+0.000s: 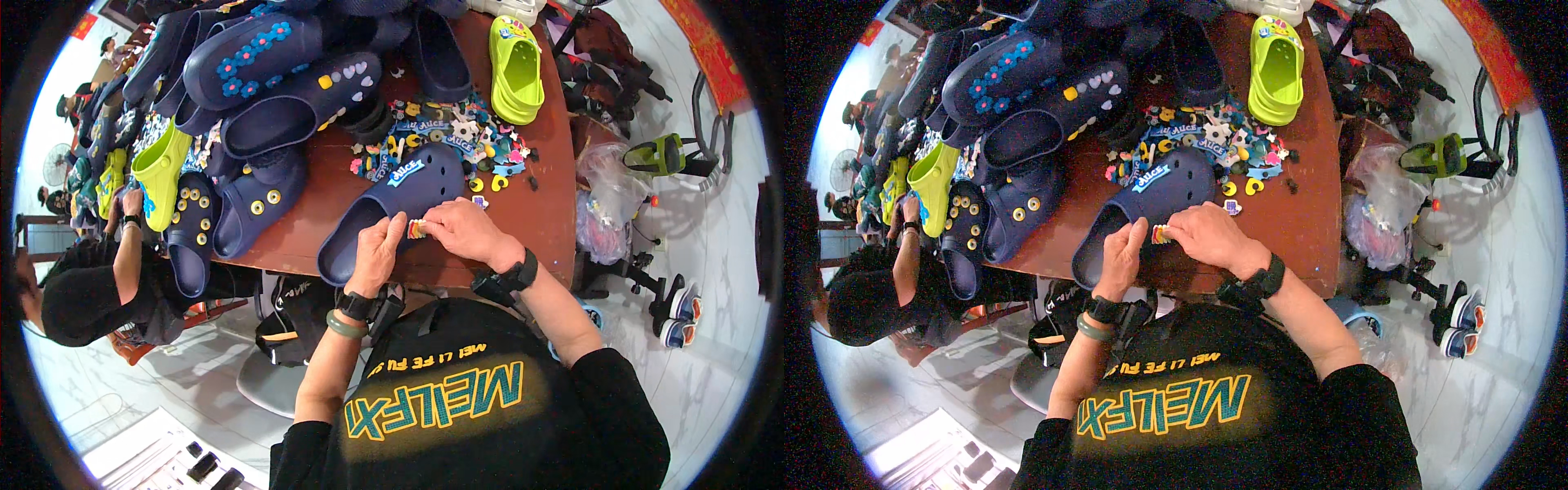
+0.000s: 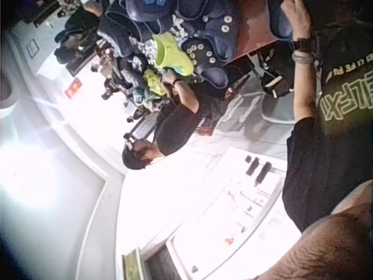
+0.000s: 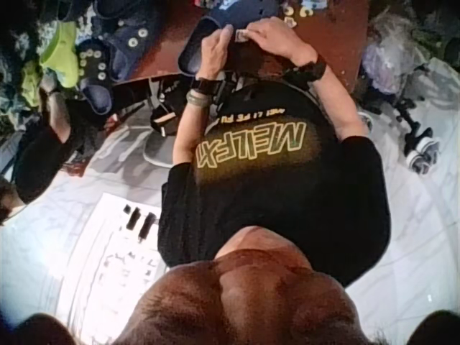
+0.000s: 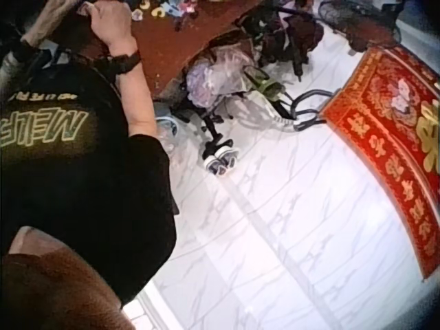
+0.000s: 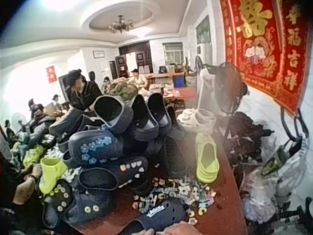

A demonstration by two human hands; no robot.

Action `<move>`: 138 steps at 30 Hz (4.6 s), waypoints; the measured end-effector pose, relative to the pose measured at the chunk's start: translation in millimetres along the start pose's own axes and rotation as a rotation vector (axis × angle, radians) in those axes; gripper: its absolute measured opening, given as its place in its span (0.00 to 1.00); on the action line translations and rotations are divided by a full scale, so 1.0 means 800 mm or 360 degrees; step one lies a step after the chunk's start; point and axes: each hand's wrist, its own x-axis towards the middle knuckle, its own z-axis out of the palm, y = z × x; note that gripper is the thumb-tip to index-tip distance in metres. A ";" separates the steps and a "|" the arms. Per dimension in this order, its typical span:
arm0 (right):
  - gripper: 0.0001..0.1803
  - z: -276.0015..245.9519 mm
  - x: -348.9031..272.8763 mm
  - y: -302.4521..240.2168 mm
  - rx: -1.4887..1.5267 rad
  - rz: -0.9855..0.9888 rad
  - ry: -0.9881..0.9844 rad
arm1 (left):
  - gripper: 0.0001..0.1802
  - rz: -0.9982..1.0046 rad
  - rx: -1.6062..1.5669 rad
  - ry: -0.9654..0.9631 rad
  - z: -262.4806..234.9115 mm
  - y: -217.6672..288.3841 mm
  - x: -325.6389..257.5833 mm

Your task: Attaching decorative charms to foam clogs.

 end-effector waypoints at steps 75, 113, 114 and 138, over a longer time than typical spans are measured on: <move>0.11 0.051 -0.030 0.007 -0.0199 -0.0131 0.0944 | 0.13 -0.0156 -0.0184 -0.0416 -0.001 0.005 0.006; 0.07 -0.015 -0.019 0.097 -0.0637 0.0346 0.0764 | 0.10 -0.0208 -0.0163 -0.0329 0.000 0.020 0.003; 0.07 -0.016 -0.020 0.095 -0.0577 0.0352 0.0727 | 0.12 -0.0265 -0.0049 -0.0360 -0.003 0.020 0.003; 0.10 -0.015 -0.018 0.049 -0.0199 -0.0665 0.0263 | 0.15 0.0037 -0.0124 -0.0408 0.003 0.021 0.005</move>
